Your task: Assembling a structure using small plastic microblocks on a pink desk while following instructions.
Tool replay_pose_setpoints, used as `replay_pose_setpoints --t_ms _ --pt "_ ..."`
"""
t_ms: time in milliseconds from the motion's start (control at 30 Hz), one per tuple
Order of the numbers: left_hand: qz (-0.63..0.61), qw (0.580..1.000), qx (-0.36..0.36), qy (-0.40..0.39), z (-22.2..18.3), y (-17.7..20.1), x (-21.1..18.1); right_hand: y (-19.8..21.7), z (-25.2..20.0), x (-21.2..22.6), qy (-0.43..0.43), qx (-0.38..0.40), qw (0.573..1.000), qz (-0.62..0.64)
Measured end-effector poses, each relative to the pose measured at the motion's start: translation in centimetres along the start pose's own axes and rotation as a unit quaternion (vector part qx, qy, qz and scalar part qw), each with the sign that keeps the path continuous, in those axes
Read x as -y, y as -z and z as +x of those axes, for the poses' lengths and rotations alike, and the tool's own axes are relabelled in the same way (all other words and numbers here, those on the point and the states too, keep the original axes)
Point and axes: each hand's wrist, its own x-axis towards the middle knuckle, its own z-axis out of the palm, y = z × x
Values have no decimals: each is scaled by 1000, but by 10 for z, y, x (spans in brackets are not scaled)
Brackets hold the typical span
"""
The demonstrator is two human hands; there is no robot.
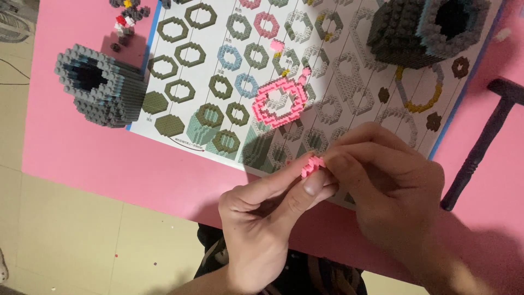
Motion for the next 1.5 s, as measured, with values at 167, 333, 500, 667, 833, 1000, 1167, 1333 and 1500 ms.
replay_pose_setpoints --t_ms 167,333,500,667,833,1000,1167,1333,1500 --pt "10 999 -4 -35 -2 -5 2 -2 0 4 -10 -5 1000 29" --pt "26 998 -33 -52 -5 -9 6 -5 -2 5 -27 -16 999 34" --pt "131 985 -50 -100 -5 -9 6 -4 -2 7 -26 -11 998 57" --pt "213 967 -54 -127 -4 -10 5 -3 -2 -2 -26 -2 998 56" --pt "212 966 -36 -146 -3 -6 12 -5 -2 4 0 -17 1000 25" --pt "229 960 -29 -160 -2 -7 13 -9 -4 4 5 -48 999 23" --pt "261 950 -38 -167 -1 -10 13 -7 -6 2 -25 -45 999 6" --pt "230 962 -28 -145 2 -10 5 -7 -5 0 -16 -45 998 30" --pt "225 964 -22 -141 -1 -10 -4 -3 -4 0 -30 -39 995 89"
